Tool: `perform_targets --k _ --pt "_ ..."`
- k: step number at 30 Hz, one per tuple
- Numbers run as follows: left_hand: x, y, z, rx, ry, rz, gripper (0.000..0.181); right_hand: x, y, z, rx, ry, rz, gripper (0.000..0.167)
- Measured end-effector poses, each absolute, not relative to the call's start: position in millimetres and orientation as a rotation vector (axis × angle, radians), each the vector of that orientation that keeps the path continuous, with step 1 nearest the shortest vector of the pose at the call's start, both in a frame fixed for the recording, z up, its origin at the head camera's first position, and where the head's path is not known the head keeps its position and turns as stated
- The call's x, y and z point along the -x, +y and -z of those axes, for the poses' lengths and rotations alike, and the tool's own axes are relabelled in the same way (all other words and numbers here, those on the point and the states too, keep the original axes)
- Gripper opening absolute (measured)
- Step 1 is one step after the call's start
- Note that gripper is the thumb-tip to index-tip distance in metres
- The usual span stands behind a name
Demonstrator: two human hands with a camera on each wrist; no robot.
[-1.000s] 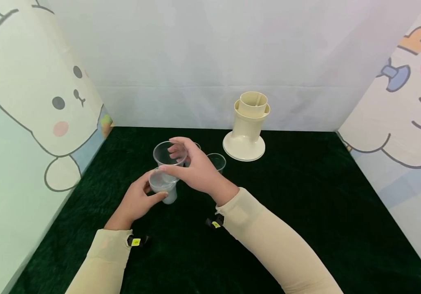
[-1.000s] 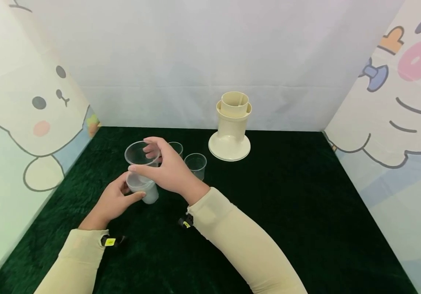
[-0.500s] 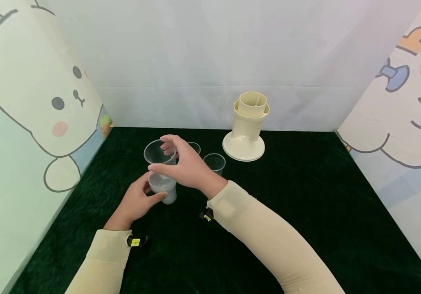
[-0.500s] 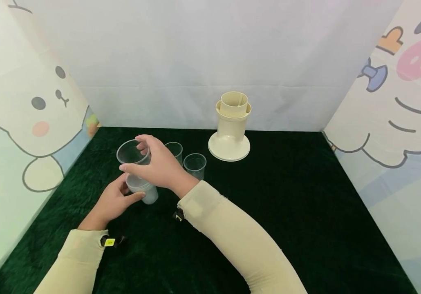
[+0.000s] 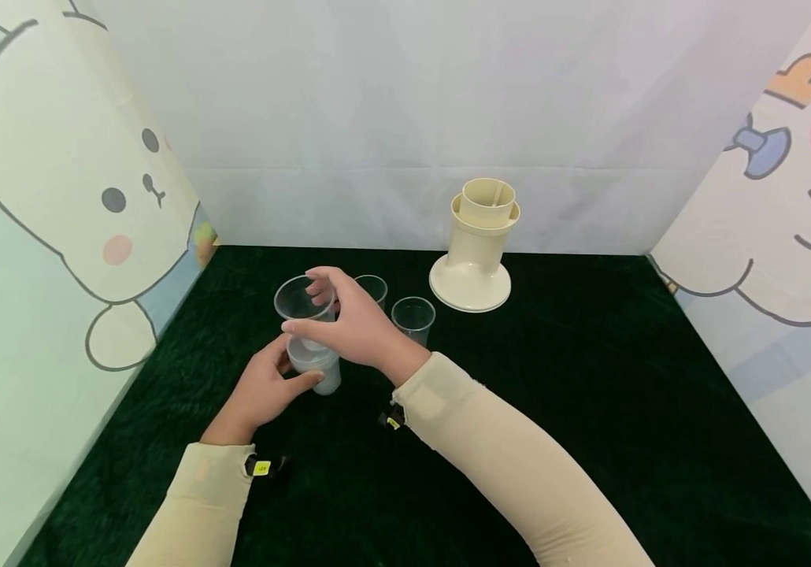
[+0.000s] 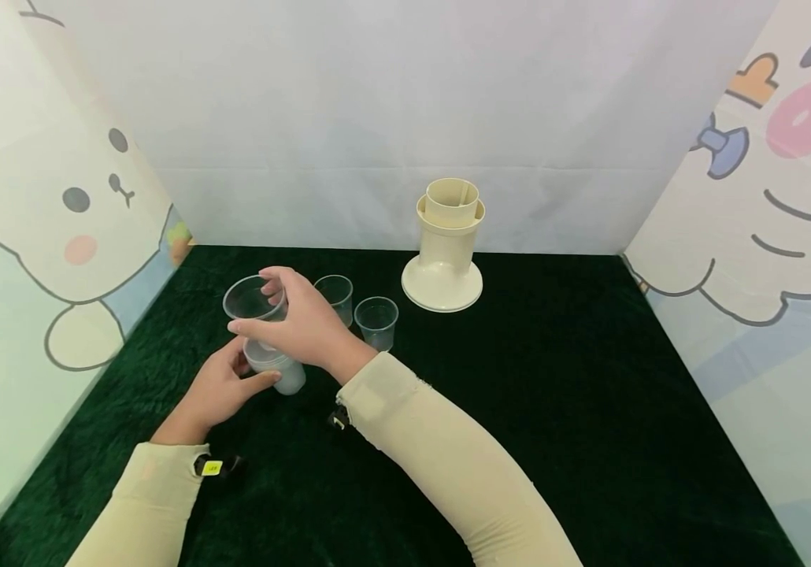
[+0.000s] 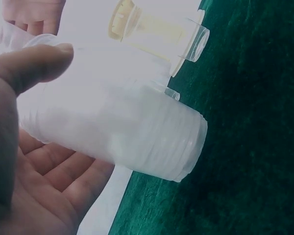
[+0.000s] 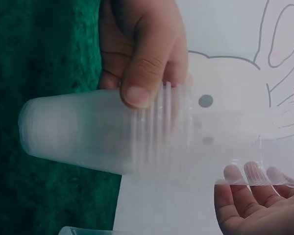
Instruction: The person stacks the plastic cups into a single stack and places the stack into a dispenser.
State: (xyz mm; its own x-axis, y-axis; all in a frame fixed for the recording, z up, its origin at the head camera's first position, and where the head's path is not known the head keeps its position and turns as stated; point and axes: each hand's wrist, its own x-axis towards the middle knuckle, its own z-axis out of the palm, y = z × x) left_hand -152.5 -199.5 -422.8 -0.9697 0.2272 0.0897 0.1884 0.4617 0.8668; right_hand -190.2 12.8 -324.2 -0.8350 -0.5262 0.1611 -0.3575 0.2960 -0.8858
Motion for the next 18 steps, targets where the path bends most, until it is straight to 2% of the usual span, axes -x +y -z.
perform_targets --k 18 --pt "152.0 -200.8 425.3 -0.363 2.657 -1.557 0.064 189.7 5.2 350.9 0.743 2.350 1.539 0.076"
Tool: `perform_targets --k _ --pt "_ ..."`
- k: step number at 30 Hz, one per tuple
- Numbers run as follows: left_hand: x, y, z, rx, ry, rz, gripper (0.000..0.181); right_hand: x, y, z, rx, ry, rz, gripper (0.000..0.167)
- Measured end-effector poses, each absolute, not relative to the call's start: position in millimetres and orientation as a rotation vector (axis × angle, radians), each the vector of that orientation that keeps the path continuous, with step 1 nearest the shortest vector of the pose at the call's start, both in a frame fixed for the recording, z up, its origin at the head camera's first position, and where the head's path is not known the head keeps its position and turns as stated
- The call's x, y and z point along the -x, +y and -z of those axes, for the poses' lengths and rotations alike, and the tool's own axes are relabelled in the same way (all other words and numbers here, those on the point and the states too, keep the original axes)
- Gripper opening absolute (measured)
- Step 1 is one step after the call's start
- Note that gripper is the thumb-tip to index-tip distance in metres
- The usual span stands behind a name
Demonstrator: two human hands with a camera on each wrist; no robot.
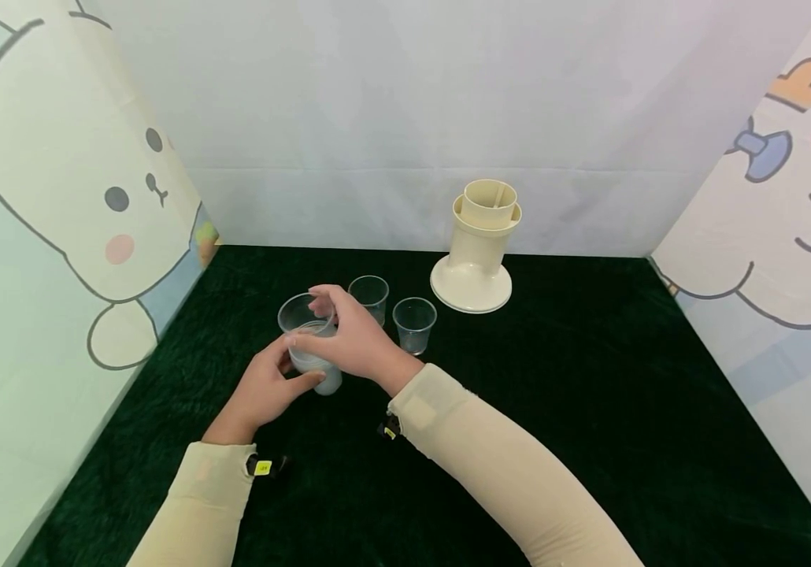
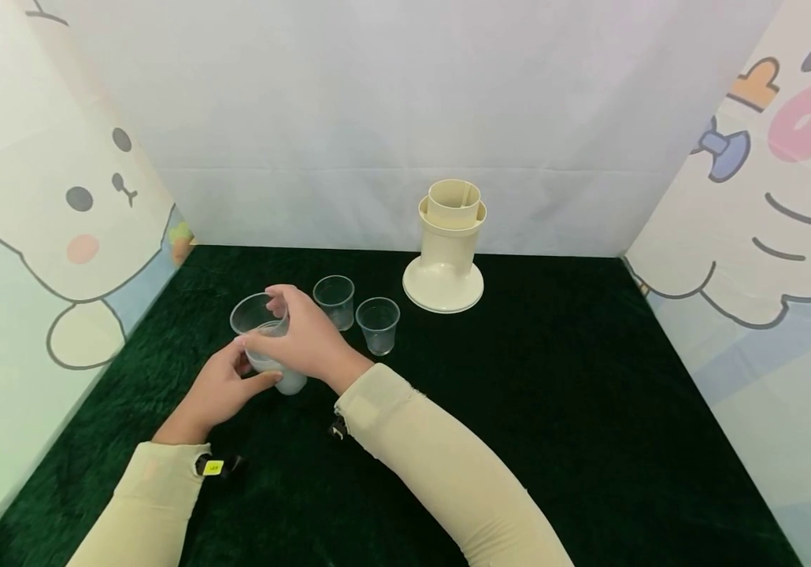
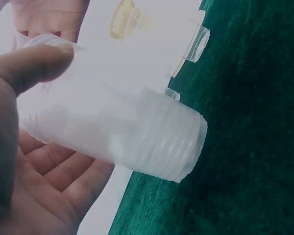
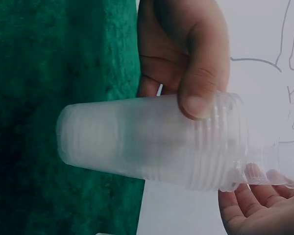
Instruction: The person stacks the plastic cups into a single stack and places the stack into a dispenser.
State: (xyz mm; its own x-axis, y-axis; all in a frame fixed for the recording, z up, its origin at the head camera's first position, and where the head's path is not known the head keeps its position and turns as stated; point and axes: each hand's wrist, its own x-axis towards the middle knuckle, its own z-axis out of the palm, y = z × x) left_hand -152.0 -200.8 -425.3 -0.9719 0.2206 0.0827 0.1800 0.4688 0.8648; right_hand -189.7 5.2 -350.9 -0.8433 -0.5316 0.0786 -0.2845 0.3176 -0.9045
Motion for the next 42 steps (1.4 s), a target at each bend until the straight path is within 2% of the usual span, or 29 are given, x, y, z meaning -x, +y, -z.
perform_targets --k 36,42 --pt "152.1 -201.9 425.9 -0.501 2.724 -1.559 0.057 184.7 5.6 389.3 0.675 2.269 1.559 0.084" --pt "151.9 -201.5 425.1 -0.492 2.703 -1.580 0.059 185.4 7.1 394.4 0.686 2.263 1.561 0.080"
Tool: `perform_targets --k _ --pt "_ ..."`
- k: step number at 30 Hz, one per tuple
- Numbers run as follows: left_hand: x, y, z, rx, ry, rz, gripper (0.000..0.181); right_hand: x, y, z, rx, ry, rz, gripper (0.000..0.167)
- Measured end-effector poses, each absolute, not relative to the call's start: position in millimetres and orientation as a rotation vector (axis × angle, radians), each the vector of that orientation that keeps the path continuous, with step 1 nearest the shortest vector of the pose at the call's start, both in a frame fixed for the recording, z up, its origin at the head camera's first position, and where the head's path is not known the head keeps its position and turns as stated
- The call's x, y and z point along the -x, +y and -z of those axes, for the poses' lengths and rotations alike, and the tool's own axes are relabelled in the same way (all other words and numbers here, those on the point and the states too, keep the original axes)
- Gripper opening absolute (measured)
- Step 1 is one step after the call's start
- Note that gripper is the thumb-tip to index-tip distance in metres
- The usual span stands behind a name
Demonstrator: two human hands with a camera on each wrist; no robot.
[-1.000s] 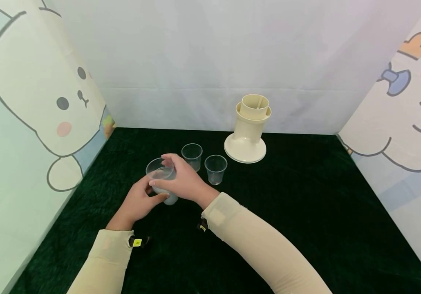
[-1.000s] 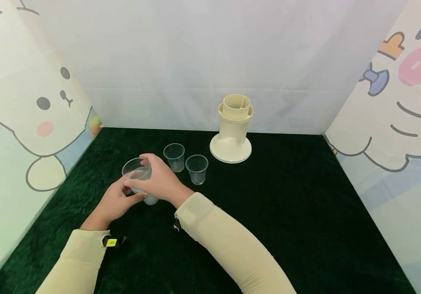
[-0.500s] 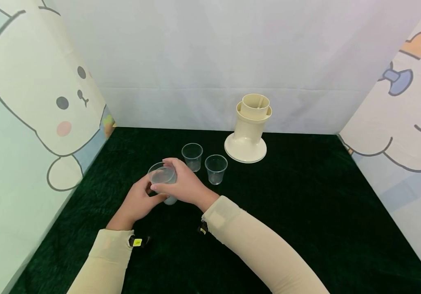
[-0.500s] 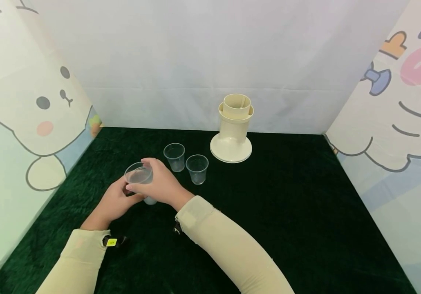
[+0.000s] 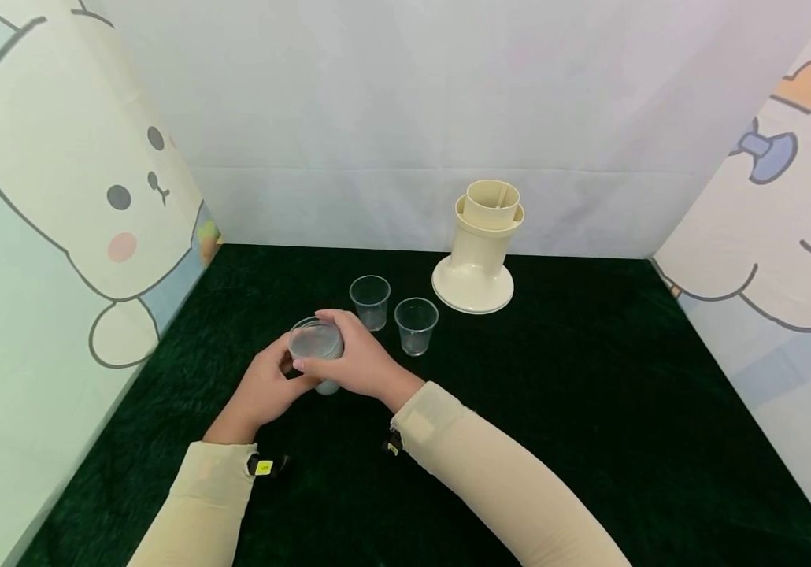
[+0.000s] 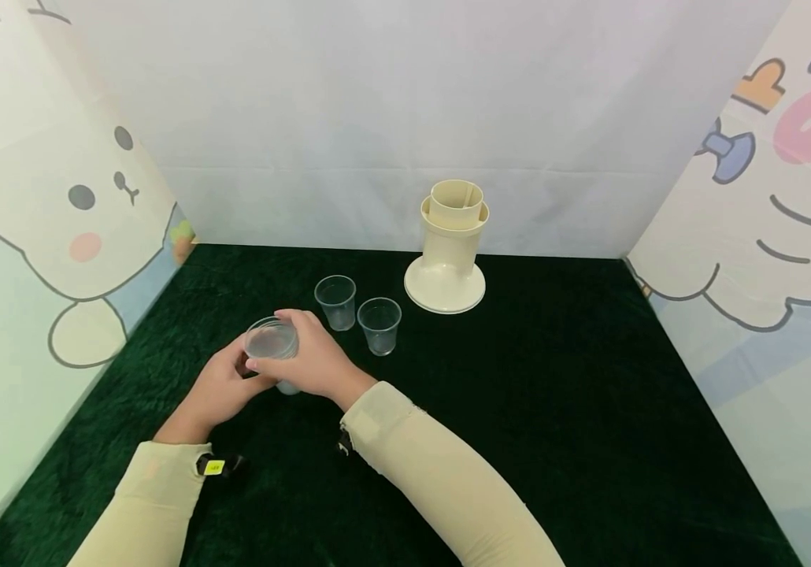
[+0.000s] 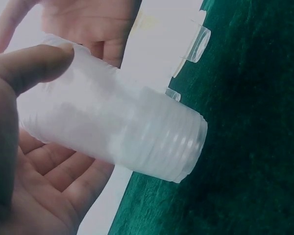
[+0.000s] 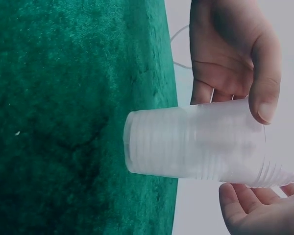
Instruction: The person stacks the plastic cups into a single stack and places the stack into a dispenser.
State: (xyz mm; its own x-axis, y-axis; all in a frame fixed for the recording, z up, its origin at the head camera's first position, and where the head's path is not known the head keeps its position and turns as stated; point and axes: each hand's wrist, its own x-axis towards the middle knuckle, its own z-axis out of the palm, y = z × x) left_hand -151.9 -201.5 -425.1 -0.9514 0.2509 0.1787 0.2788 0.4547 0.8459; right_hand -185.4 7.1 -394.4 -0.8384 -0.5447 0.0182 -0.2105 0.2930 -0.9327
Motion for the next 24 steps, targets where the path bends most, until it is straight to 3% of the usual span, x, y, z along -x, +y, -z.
perform_targets --k 24 --pt "151.5 -201.9 426.7 0.505 -2.633 1.591 0.061 185.3 9.6 404.3 0.656 2.238 1.563 0.082"
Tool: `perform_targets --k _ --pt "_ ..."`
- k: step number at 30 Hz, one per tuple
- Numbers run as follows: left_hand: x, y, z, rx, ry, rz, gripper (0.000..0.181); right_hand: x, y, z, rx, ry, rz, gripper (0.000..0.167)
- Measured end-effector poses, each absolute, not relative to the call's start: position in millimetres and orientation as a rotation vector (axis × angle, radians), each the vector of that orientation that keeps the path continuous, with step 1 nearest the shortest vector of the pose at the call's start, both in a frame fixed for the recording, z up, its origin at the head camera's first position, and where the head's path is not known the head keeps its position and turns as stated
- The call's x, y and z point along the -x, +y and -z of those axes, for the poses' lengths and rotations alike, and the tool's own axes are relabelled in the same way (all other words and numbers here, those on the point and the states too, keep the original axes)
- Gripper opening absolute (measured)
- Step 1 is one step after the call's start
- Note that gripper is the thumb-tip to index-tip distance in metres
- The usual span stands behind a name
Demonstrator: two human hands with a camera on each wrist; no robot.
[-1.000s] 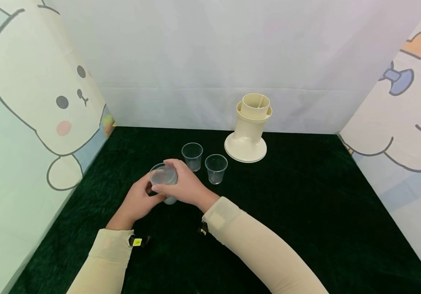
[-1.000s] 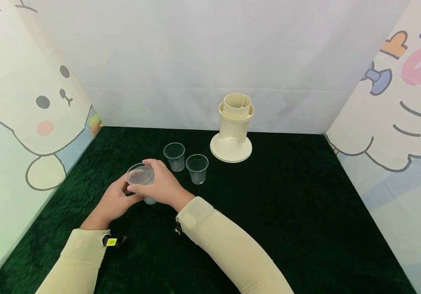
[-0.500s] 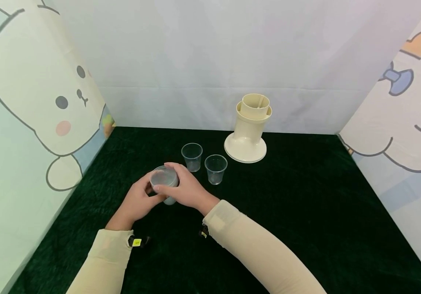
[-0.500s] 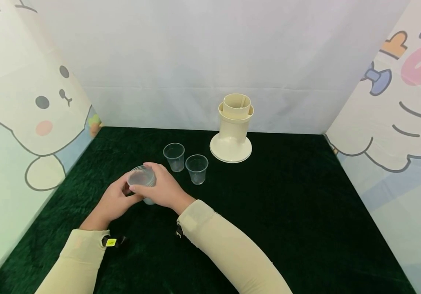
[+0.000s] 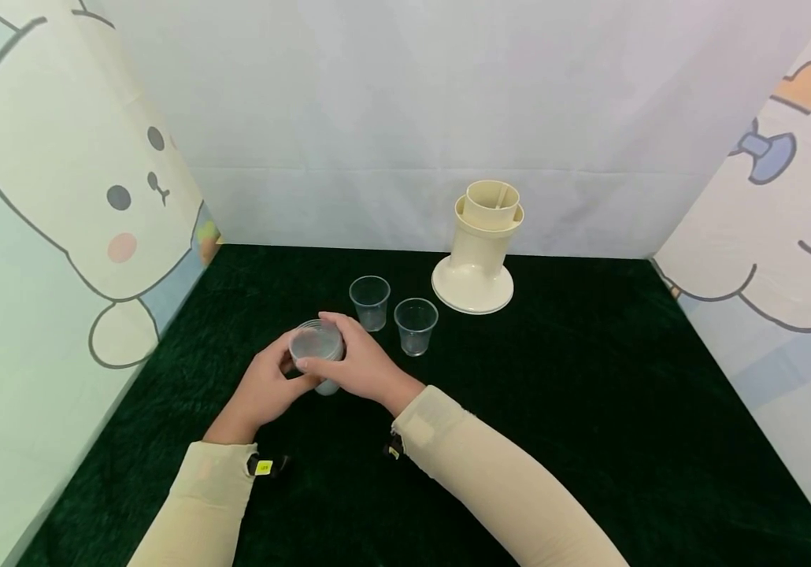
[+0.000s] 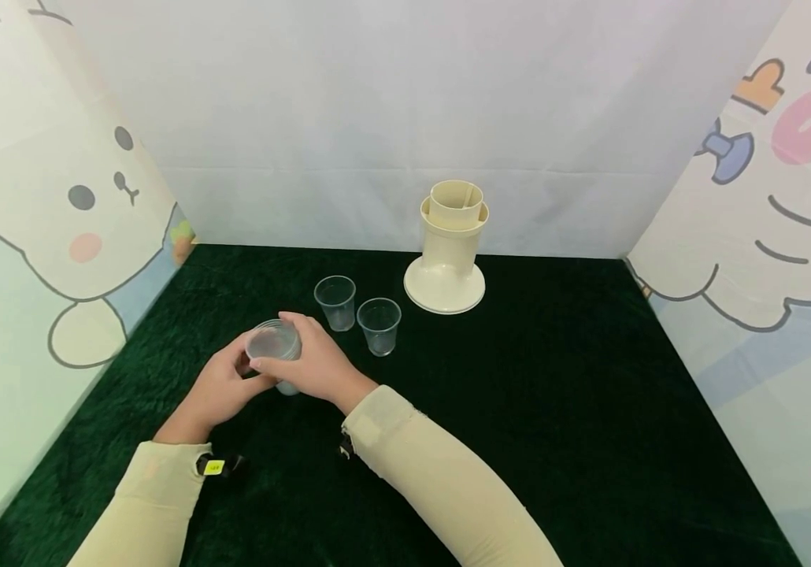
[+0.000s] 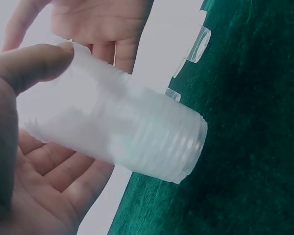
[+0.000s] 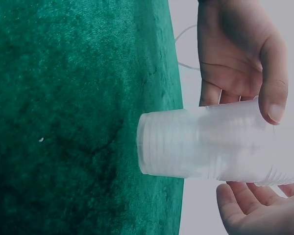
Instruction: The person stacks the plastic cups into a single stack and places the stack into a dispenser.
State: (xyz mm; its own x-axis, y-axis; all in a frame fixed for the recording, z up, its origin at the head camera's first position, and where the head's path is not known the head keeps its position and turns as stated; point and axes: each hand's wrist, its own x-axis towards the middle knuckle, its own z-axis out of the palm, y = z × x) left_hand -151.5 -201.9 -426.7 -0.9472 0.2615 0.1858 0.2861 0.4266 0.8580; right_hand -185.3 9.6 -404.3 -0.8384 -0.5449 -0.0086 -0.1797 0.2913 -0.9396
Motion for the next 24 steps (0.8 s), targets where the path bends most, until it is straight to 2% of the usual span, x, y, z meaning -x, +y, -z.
perform_targets --k 6,24 --pt "150.7 -201.2 426.8 0.487 -2.645 1.581 0.061 183.9 13.3 403.9 0.649 2.232 1.596 0.085" --pt "151.0 -198.5 424.6 0.411 -2.680 1.557 0.066 181.4 50.7 369.7 0.687 2.240 1.813 0.072"
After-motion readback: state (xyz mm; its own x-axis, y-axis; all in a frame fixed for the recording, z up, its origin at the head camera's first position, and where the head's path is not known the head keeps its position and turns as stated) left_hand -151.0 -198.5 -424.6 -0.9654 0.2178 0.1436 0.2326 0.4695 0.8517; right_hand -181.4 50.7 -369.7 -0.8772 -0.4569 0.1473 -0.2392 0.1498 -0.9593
